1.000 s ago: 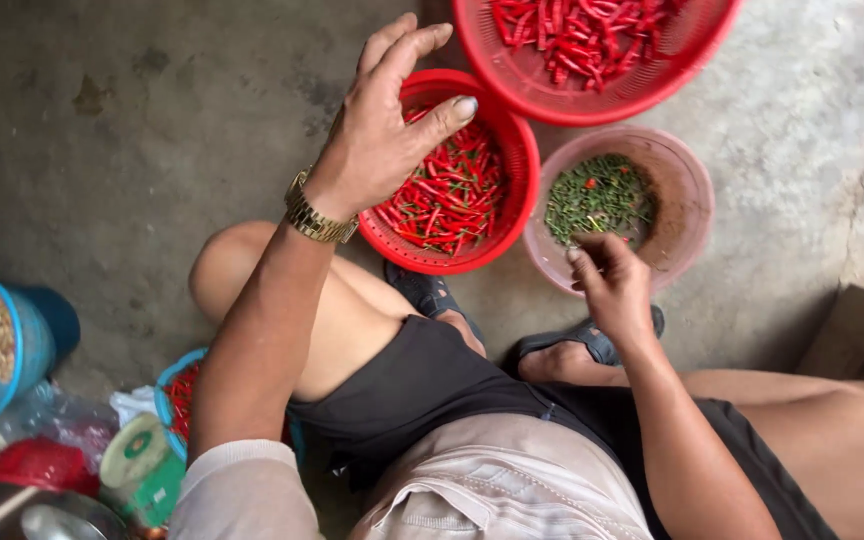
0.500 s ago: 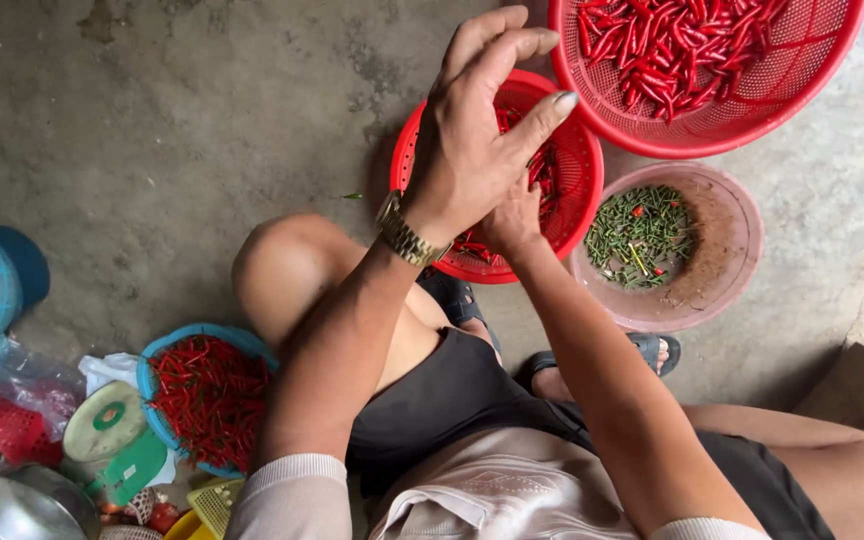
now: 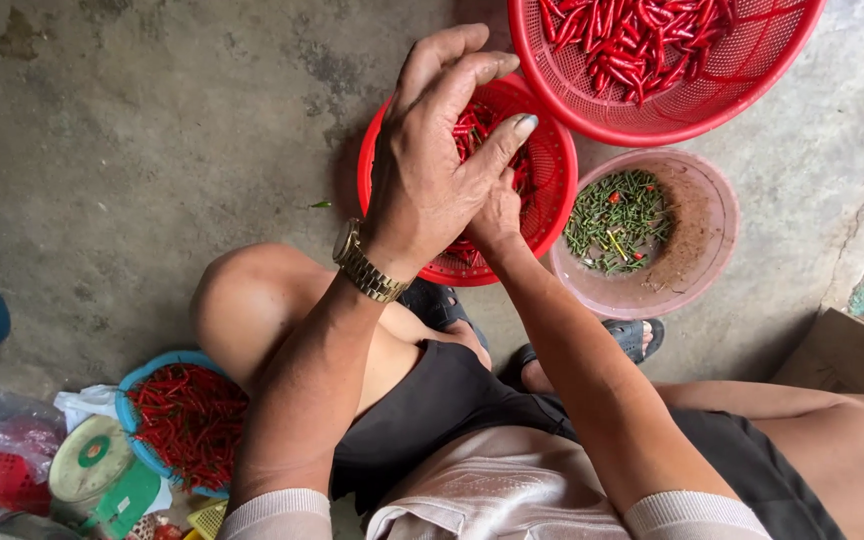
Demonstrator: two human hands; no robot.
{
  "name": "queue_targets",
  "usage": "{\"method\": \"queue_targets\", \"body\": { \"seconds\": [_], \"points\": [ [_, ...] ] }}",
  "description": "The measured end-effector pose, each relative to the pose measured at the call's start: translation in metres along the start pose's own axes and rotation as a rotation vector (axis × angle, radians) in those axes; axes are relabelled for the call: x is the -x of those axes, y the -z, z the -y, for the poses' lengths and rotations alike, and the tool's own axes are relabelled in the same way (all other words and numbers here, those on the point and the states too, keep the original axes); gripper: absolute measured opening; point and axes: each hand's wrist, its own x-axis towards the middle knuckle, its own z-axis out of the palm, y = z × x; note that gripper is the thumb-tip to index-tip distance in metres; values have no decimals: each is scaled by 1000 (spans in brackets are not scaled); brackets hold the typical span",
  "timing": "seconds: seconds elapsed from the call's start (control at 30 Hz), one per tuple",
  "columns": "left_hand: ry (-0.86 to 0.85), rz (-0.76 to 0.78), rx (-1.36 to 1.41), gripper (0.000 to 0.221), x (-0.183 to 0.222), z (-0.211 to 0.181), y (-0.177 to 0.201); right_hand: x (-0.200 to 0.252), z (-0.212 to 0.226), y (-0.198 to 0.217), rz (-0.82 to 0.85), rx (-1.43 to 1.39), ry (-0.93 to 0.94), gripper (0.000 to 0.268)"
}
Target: The person is manually removing the green stems from red chili peppers and sorting the peppers and stems into separate baskets.
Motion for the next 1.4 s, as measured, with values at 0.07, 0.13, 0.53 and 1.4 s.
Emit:
{"method": "queue_targets", "body": {
  "seconds": [0.07, 0.13, 0.53, 1.4],
  "points": [
    [2, 25, -16, 40, 0, -1, -2, 3, 6, 9, 64, -237, -59, 52],
    [-7, 34, -18, 39, -1, -1, -3, 11, 5, 24, 111, -411, -101, 46],
    [-79, 5, -53, 38, -1, 6, -8, 38, -30, 60, 444, -1626, -343, 26],
    [-37, 603, 282, 20, 66, -12, -110, 199, -99, 198, -146, -1668, -443, 21]
  ]
}}
